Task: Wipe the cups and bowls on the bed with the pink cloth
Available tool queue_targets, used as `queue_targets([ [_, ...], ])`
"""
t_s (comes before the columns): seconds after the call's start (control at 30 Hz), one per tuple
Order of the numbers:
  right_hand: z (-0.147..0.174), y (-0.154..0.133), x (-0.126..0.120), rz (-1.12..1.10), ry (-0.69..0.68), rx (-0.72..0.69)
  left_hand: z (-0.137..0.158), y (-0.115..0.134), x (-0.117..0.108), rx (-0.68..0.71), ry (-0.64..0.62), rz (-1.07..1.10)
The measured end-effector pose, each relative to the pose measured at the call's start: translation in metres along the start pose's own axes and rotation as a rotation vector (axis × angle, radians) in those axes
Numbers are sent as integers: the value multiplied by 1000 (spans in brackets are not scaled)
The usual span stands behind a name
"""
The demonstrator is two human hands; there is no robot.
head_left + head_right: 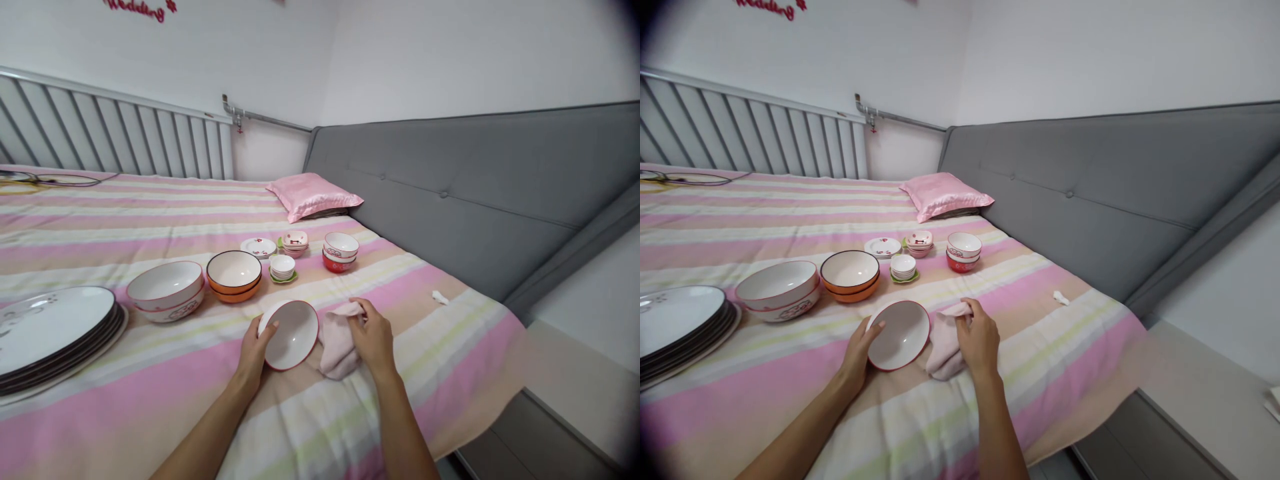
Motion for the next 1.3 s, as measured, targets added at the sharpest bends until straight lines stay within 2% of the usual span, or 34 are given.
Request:
queue_targets([
  [0.17,10,-16,-24,-309,362,-150,1,1,-1,3,12,-5],
  [0.27,15,-14,-40,-502,564,-90,1,1,-2,1,17,-9],
  [0.33,14,-6,-48,-542,611,33,1,1,-1,-2,13,-5],
  [0.43,8,7,-54,-452,523,263,1,2,-1,-3,16,3],
  [0.53,3,13,-51,-426,344,374,2,2,0,-7,13,10],
  [0.67,3,6,-36,-901,-16,457,3,4,0,-6,17,-1],
  [0.73,3,2,-32,-1117,-116,486,3,4,0,-4,27,-3],
  [0.8,2,1,-33,-1254,-122,504,3,5,0,-1,29,3],
  [0.9,2,-1,-42,-1344,23,429,3,4,0,-3,23,10],
  [1.03,14,-14,-66,-1237,413,94,3,3,0,-6,13,12],
  [1.1,22,-21,-74,-1177,523,-46,2,2,0,-1,9,6],
  [1.13,24,-23,-75,-1159,527,-77,2,2,0,2,9,1],
  [1.2,24,-23,-70,-1145,423,-53,2,2,0,5,11,-4],
  [1.3,16,-17,-46,-1145,98,104,2,5,0,11,9,-4],
])
Point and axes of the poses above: each hand's wrist, its own z-axis away from the middle knuckle, its own x-axis out of the palm, y = z × x, the point moved 3 cm from there along -z, towards the middle knuckle, and after that the axes turned 12 degrees about x, right-handed, at the moved point
